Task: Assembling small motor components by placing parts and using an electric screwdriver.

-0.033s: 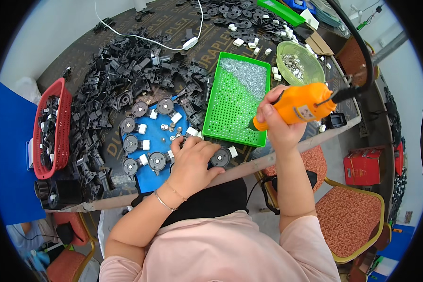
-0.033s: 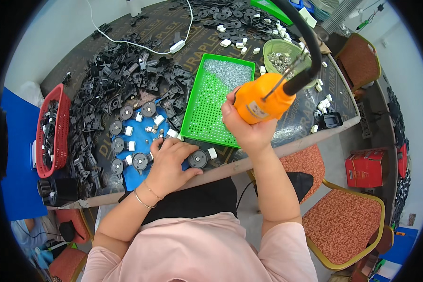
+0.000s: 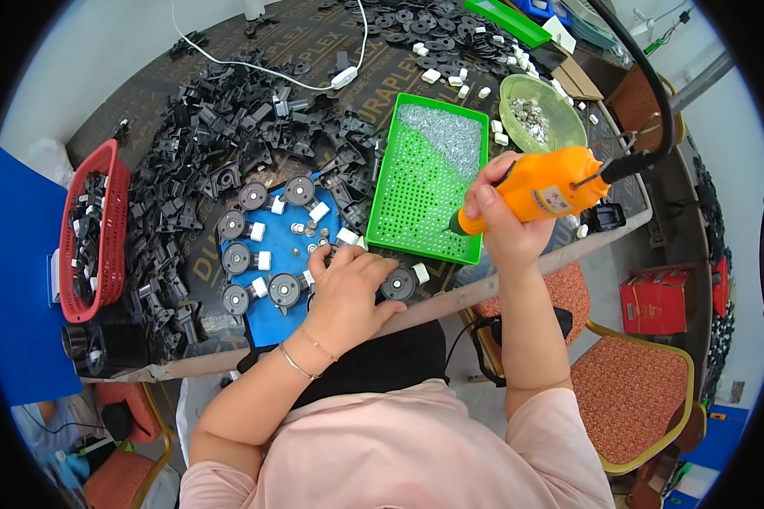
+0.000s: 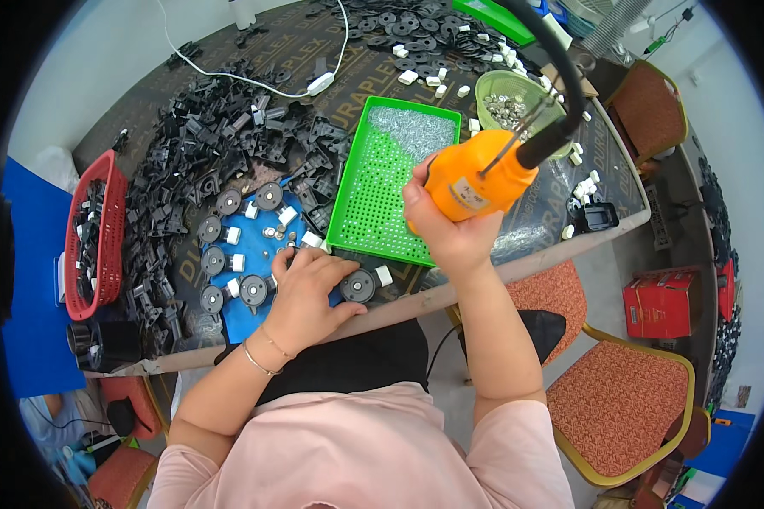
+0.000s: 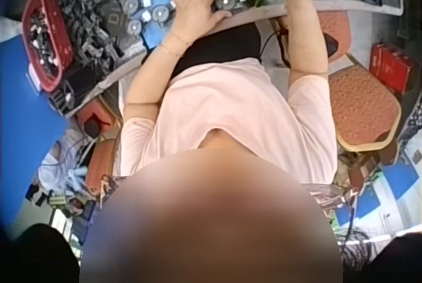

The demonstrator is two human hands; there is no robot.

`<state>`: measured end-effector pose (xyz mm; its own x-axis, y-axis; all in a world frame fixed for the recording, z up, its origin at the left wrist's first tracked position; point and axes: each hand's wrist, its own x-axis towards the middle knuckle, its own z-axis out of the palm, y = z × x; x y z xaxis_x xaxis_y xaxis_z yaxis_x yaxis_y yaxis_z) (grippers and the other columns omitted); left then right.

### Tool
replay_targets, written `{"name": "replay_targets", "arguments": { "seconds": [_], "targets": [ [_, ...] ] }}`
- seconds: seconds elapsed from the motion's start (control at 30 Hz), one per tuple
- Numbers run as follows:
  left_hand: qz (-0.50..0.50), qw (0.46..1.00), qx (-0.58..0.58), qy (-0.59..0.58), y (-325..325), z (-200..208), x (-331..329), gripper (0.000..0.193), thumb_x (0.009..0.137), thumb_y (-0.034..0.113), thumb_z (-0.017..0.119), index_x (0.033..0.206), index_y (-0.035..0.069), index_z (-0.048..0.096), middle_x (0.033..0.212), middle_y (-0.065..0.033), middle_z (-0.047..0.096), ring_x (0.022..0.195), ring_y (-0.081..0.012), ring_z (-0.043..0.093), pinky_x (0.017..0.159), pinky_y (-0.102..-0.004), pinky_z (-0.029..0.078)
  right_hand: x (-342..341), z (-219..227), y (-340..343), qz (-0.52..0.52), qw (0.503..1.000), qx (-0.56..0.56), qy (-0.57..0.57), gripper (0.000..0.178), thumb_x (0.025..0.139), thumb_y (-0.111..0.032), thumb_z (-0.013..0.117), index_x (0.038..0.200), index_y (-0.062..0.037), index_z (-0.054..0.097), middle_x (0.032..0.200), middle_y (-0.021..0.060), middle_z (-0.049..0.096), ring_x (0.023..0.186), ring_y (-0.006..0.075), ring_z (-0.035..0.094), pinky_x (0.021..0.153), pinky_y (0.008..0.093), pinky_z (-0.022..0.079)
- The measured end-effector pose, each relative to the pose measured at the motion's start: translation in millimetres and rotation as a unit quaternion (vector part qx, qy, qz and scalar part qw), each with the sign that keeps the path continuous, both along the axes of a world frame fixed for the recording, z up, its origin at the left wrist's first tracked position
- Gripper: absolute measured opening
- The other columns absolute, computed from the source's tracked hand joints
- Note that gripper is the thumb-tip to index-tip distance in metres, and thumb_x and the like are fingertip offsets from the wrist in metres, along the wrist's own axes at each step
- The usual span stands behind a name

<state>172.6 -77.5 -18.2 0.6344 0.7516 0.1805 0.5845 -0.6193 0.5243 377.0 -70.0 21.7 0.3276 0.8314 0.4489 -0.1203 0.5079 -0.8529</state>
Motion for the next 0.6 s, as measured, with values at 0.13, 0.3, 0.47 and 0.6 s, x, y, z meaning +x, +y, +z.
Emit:
{"name": "replay_targets", "arguments": {
  "seconds": [0.13, 0.3, 0.47, 0.6],
  "targets": [
    [0.006, 1.000, -0.002, 0.005, 0, -1, 0, 0.047, 0.062, 0.031, 0.080, 0.103, 0.012, 0.066, 0.098, 0.0006, 0.063, 0.102, -0.0193, 0.051, 0.099, -0.0494, 0.023, 2, 18, -9, -0.020, 0.999, 0.028, -0.012, 0.024, 0.079, 0.006, 0.058, 0.100, -0.0028, 0.049, 0.086, 0.0096, 0.053, 0.062, 0.0147, 0.054, 0.056, 0.0257, 0.047],
    [0.010, 1.000, -0.003, 0.001, -1, -1, -2, 0.046, 0.062, 0.030, 0.080, 0.102, 0.013, 0.066, 0.097, 0.0009, 0.063, 0.101, -0.0188, 0.052, 0.100, -0.0509, 0.023, -16, 30, -27, 0.142, 0.987, 0.075, 0.020, 0.024, 0.079, -0.001, 0.061, 0.099, -0.0013, 0.048, 0.087, 0.0131, 0.053, 0.059, 0.0152, 0.053, 0.055, 0.0267, 0.047],
    [0.011, 1.000, 0.003, 0.004, -2, -2, -2, 0.046, 0.062, 0.029, 0.080, 0.102, 0.013, 0.067, 0.095, 0.0013, 0.063, 0.101, -0.0184, 0.052, 0.100, -0.0525, 0.023, -31, 20, -34, 0.143, 0.989, 0.015, 0.041, 0.027, 0.073, 0.008, 0.063, 0.096, 0.0003, 0.052, 0.085, 0.0108, 0.056, 0.067, 0.0130, 0.056, 0.056, 0.0225, 0.049],
    [0.012, 1.000, 0.000, 0.004, -1, -2, -2, 0.046, 0.062, 0.029, 0.080, 0.102, 0.013, 0.067, 0.095, 0.0014, 0.063, 0.101, -0.0184, 0.052, 0.100, -0.0527, 0.023, -34, 12, -31, 0.129, 0.991, 0.034, 0.011, 0.026, 0.073, 0.008, 0.062, 0.096, 0.0001, 0.052, 0.085, 0.0107, 0.056, 0.068, 0.0134, 0.056, 0.057, 0.0221, 0.049]
  ]
}}
